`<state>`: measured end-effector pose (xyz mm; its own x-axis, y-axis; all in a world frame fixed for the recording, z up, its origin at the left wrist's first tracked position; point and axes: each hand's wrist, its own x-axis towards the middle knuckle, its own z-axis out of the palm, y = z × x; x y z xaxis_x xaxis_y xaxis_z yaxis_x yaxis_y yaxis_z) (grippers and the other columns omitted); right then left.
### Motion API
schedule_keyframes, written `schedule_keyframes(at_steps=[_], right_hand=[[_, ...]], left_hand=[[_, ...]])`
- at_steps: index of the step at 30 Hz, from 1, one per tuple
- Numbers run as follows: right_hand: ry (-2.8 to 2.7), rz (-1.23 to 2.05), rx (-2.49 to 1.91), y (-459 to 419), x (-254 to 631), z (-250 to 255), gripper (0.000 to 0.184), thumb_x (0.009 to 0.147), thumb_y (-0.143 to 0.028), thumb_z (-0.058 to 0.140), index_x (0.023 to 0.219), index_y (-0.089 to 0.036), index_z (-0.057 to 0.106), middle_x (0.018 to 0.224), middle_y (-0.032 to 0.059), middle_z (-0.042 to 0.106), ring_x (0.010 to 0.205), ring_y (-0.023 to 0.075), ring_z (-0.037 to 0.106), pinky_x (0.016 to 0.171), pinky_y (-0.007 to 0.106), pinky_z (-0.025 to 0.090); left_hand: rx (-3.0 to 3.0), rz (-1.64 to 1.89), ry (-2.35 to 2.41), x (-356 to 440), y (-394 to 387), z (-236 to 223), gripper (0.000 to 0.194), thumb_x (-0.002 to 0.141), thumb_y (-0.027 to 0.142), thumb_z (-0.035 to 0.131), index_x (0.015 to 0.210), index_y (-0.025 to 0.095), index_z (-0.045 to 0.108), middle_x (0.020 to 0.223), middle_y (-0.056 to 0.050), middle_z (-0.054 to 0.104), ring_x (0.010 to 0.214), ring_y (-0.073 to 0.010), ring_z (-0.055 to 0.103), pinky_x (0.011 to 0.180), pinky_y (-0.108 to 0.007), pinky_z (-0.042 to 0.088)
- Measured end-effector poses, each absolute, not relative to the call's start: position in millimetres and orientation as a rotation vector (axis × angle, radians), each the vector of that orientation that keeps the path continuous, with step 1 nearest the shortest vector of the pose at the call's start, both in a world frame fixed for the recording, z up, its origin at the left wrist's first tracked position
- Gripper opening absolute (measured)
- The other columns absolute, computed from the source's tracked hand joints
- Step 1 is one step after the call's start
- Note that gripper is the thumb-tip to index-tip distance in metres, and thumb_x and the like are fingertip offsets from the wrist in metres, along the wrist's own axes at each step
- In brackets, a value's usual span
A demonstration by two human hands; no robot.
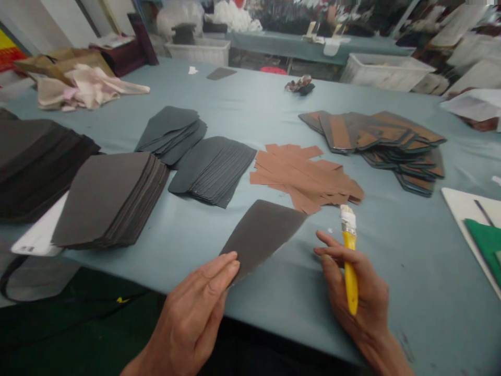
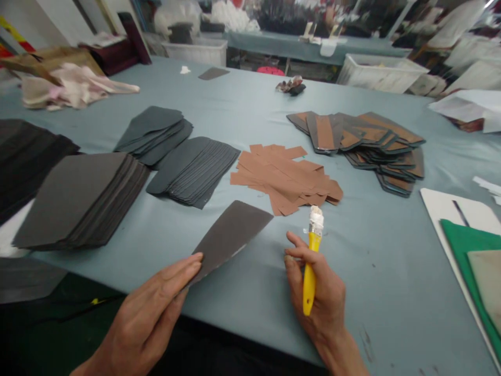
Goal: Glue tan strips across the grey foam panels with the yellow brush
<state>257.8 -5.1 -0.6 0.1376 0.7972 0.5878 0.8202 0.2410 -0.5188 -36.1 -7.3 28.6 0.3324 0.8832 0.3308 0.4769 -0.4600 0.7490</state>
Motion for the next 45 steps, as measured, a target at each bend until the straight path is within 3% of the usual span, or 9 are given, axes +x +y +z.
schedule_keyframes(at_steps=[11,16,21,25,30,34,37,40,45], right_hand=[[-1.622,-0.024,-1.524,-4,256,0,0.005,0.101,-0.028,0.065,0.102,-0.024,0.064,0.118,0.0112,0.081,0.088,0.0207,0.082,0.069,0.028,0.065],[-1.61,-0.008,-1.524,-4,257,-1,0.004,0.1,-0.028,0.066,0.101,-0.024,0.064,0.12,0.0114,0.08,0.095,0.0223,0.082,0.072,0.028,0.065],[-1.624,0.01,-1.49,-5,257,-2,0.003,0.099,-0.024,0.066,0.1,-0.024,0.063,0.117,0.0121,0.081,0.106,0.0251,0.08,0.08,0.029,0.066],[-1.685,-0.046,-1.473,-5,258,-3,0.004,0.1,-0.023,0.066,0.103,-0.023,0.064,0.12,0.0122,0.08,0.102,0.0238,0.081,0.08,0.031,0.067],[-1.969,-0.065,-1.313,-1,256,2,0.008,0.1,-0.017,0.065,0.107,-0.022,0.063,0.12,0.0136,0.08,0.105,0.0233,0.08,0.087,0.034,0.066],[-2.1,-0.098,-1.27,2,254,6,0.008,0.099,-0.017,0.066,0.104,-0.022,0.062,0.119,0.0133,0.08,0.097,0.0228,0.08,0.083,0.035,0.065],[-2.12,-0.108,-1.288,2,254,6,0.007,0.099,-0.018,0.066,0.104,-0.022,0.062,0.117,0.0114,0.081,0.092,0.0226,0.08,0.08,0.035,0.064],[-2.135,-0.133,-1.283,1,255,5,0.006,0.099,-0.019,0.067,0.102,-0.022,0.063,0.116,0.0106,0.081,0.091,0.0232,0.08,0.079,0.035,0.063],[-2.148,-0.17,-1.268,1,256,3,0.004,0.1,-0.023,0.067,0.103,-0.021,0.065,0.116,0.0108,0.081,0.09,0.0238,0.079,0.076,0.034,0.061]], left_hand=[[2.394,0.99,1.196,-33,-22,10,0.068,0.091,0.003,0.062,0.151,0.034,0.058,0.142,-0.002,0.071,0.135,-0.0248,0.065,0.127,-0.042,0.036],[2.346,1.05,1.215,-31,-20,16,0.065,0.091,0.004,0.063,0.148,0.035,0.061,0.139,-0.002,0.073,0.131,-0.0252,0.068,0.124,-0.041,0.04],[2.37,1.073,1.229,-32,-22,16,0.062,0.09,0.002,0.064,0.143,0.034,0.064,0.141,-0.001,0.072,0.138,-0.0253,0.063,0.128,-0.043,0.034],[2.486,1.024,1.248,-41,-32,8,0.05,0.091,0.002,0.062,0.134,0.027,0.069,0.143,-0.004,0.071,0.146,-0.025,0.055,0.13,-0.045,0.031],[2.597,0.955,1.298,-43,-52,-5,0.043,0.092,-0.001,0.059,0.13,0.019,0.067,0.156,-0.012,0.058,0.156,-0.0293,0.039,0.132,-0.05,0.025],[2.499,1.008,1.525,-44,-65,-11,0.059,0.092,0.005,0.066,0.148,0.017,0.052,0.168,-0.015,0.04,0.16,-0.0303,0.032,0.132,-0.046,0.025],[2.329,1.035,1.733,-49,-72,-13,0.065,0.095,0.016,0.068,0.156,0.017,0.043,0.168,-0.017,0.039,0.158,-0.0268,0.035,0.13,-0.039,0.028],[2.12,1.06,1.901,-54,-78,-16,0.061,0.097,0.028,0.068,0.153,0.017,0.046,0.16,-0.016,0.048,0.15,-0.0232,0.045,0.126,-0.032,0.033],[1.929,1.12,1.995,-54,-84,-19,0.054,0.096,0.037,0.069,0.146,0.02,0.054,0.147,-0.013,0.057,0.136,-0.0237,0.057,0.118,-0.034,0.044]])
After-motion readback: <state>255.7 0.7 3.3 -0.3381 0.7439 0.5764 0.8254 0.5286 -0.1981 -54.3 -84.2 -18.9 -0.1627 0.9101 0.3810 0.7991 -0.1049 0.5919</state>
